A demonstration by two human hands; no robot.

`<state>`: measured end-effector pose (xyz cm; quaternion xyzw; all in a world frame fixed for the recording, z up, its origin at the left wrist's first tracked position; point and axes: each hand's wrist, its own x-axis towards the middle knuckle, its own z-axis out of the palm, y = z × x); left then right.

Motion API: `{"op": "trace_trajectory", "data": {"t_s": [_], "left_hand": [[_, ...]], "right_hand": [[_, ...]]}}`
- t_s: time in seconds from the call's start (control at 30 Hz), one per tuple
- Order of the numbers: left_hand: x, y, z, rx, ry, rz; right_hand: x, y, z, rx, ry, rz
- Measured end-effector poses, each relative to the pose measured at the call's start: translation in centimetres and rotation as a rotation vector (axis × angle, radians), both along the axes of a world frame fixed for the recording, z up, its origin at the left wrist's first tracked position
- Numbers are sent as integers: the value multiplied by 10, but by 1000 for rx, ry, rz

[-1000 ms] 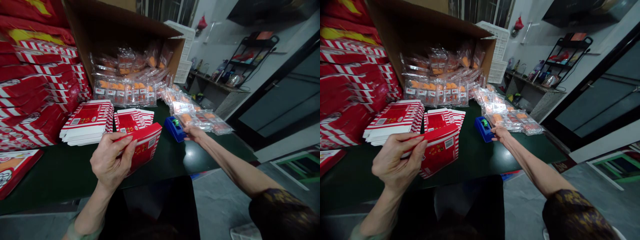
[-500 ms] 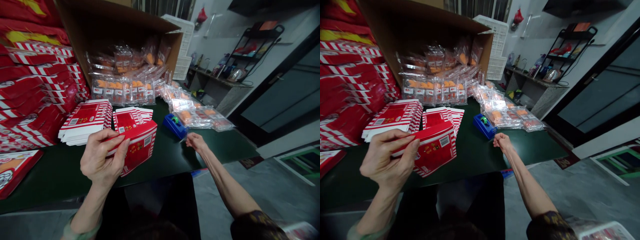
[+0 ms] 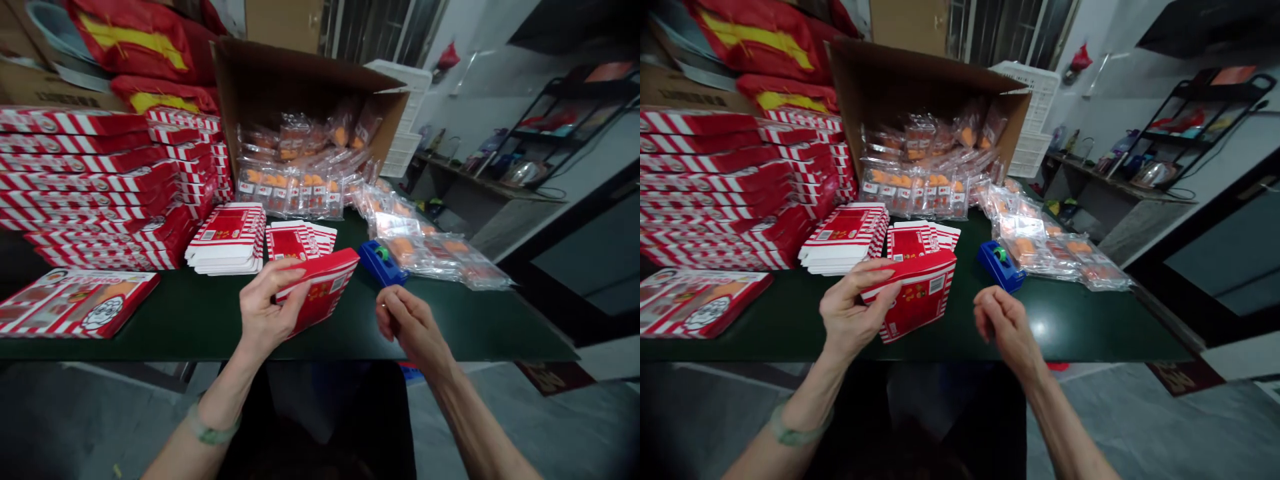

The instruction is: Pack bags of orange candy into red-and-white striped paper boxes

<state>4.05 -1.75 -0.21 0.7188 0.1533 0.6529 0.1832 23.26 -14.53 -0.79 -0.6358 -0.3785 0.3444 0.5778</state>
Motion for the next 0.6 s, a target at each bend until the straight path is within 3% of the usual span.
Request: {"op": "trace_trajectory", "data": {"t_s": [0.03, 0.1, 0.2, 0.4, 0.6], "left_hand": [[1, -3, 2, 12, -2, -1], [4, -10, 5, 37, 3, -22], [7, -20, 7, 60, -6, -63], [8, -29, 7, 98, -26, -105], [11, -39, 2, 169, 30, -43]], "right_hand": [[-22, -1, 10, 144, 80, 101], [-57, 4, 27, 286, 235, 199], [-83, 18, 36, 308, 385, 192], [-83, 21, 32, 207, 394, 13], [-79, 16, 39, 18, 432, 8]]}}
